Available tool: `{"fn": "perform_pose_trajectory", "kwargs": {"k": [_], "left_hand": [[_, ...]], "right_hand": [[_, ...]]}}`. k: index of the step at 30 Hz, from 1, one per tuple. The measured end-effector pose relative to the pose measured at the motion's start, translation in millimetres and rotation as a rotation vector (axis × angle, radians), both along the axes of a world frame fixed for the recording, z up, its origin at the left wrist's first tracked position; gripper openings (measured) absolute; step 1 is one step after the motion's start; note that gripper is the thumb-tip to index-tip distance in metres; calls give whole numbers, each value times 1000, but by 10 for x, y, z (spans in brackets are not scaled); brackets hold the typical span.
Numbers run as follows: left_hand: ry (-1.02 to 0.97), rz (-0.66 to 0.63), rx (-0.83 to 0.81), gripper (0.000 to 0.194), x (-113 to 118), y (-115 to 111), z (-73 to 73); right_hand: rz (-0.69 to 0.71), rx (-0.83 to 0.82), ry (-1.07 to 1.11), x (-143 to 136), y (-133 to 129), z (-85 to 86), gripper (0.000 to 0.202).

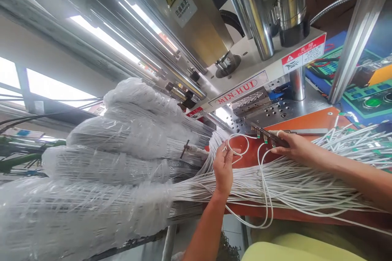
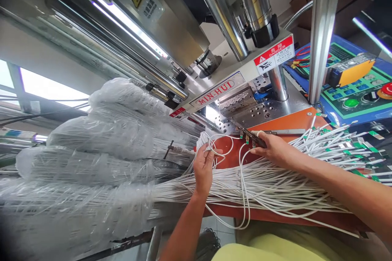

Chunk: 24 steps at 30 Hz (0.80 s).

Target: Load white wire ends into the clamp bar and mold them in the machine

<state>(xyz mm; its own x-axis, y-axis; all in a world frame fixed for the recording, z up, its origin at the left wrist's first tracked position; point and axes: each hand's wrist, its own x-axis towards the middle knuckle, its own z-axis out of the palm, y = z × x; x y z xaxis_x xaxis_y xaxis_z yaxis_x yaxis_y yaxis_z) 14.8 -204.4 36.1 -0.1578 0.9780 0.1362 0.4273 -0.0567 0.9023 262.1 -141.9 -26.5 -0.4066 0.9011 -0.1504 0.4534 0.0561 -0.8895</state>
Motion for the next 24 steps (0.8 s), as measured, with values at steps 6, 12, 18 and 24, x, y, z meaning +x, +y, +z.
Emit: {"fn": "perform_pose_trajectory", "kwargs": {"k": [6,12,18,24], "left_hand": [[-26,61,71,30,-25,249,141],[40,-367,-114,20,-113,307,338],[197,-187,28,18,-137,504,285],[367,-277,126,6,202,809,52]], "right_hand": [[29,-19,39,-10,16,-37,34],[18,-35,66,-16,-4,33,33],[23,-34,59,-25,-14,37,31],[5,7,18,-11,-11,28,32]]}}
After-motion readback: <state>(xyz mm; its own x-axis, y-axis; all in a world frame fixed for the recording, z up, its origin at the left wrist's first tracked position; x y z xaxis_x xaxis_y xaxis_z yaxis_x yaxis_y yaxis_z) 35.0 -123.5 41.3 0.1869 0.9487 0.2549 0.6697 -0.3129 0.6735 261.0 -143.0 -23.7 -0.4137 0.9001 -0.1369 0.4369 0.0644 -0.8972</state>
